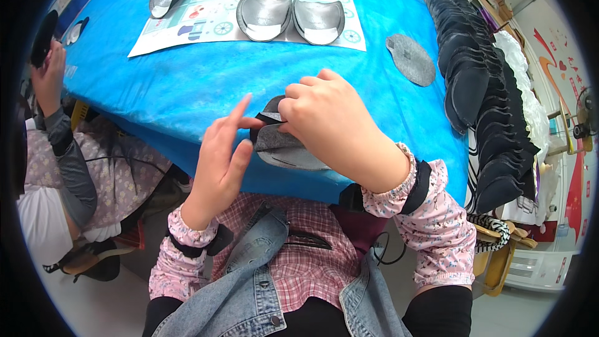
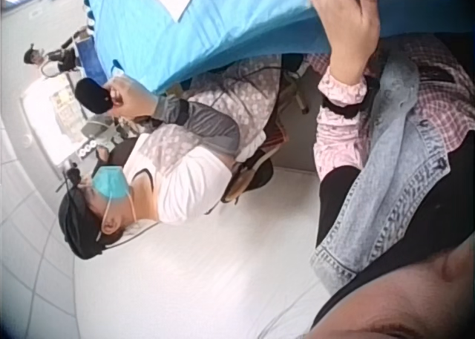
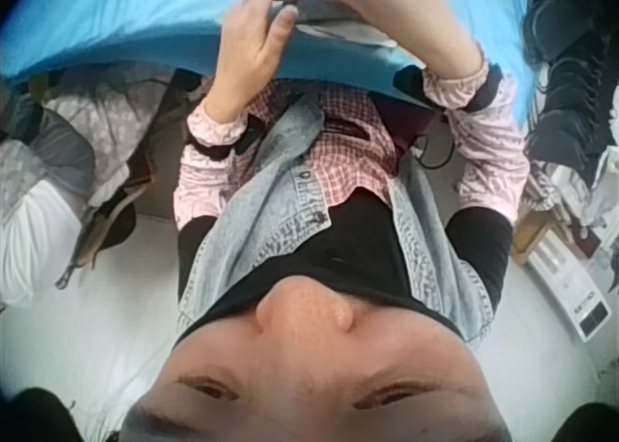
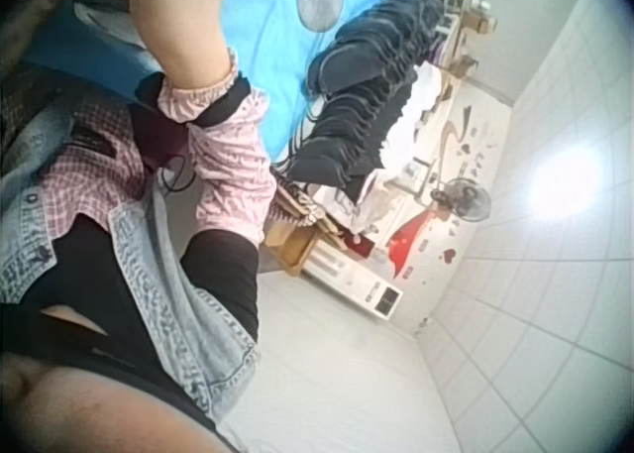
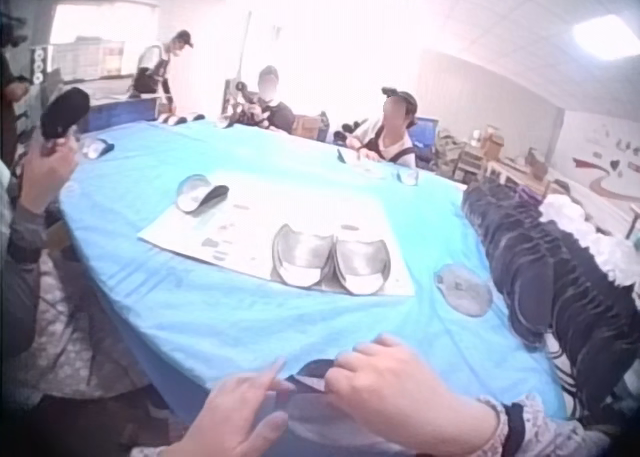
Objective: The recorder is inspecting and assembling shoe upper components at a workstation.
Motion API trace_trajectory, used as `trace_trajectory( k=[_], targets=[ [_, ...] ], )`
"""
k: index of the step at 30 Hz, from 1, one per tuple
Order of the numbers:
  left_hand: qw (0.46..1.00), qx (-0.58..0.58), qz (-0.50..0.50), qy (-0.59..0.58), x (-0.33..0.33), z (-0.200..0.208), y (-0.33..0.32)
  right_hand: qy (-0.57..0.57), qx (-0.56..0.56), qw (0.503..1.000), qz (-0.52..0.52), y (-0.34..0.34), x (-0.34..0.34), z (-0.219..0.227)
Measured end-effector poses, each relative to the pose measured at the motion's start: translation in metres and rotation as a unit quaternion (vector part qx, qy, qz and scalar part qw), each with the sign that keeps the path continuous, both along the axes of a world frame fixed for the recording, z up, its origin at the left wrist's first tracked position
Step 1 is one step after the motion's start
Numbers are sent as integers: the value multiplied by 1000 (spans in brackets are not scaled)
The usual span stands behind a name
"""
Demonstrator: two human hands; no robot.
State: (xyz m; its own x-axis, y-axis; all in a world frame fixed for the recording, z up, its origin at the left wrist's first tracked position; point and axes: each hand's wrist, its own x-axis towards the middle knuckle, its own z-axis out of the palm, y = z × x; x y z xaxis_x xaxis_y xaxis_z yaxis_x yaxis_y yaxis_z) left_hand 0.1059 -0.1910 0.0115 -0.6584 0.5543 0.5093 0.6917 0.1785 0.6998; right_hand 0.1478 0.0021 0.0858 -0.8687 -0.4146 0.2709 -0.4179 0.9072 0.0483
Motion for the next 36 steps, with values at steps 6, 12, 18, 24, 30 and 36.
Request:
trace_trajectory(
  k=[6,12,18,24,30,36],
  targets=[
    [959,2,-146,-241,-22,1,16,-11,10,1000,-10,2,0,-1],
    [936,43,-177,-301,-23,-5,20,-41,-18,999,-16,8,2,0],
    [971,40,-90,-219,-19,-10,25,-29,-35,999,-4,8,2,-1],
    [985,6,-46,-164,-15,-6,29,-52,-5,998,-27,10,4,6],
    [855,246,-146,-433,-30,-5,31,26,-349,936,51,39,26,78],
    [669,342,-322,-575,-47,1,58,68,-249,965,44,54,41,107]
  ],
)
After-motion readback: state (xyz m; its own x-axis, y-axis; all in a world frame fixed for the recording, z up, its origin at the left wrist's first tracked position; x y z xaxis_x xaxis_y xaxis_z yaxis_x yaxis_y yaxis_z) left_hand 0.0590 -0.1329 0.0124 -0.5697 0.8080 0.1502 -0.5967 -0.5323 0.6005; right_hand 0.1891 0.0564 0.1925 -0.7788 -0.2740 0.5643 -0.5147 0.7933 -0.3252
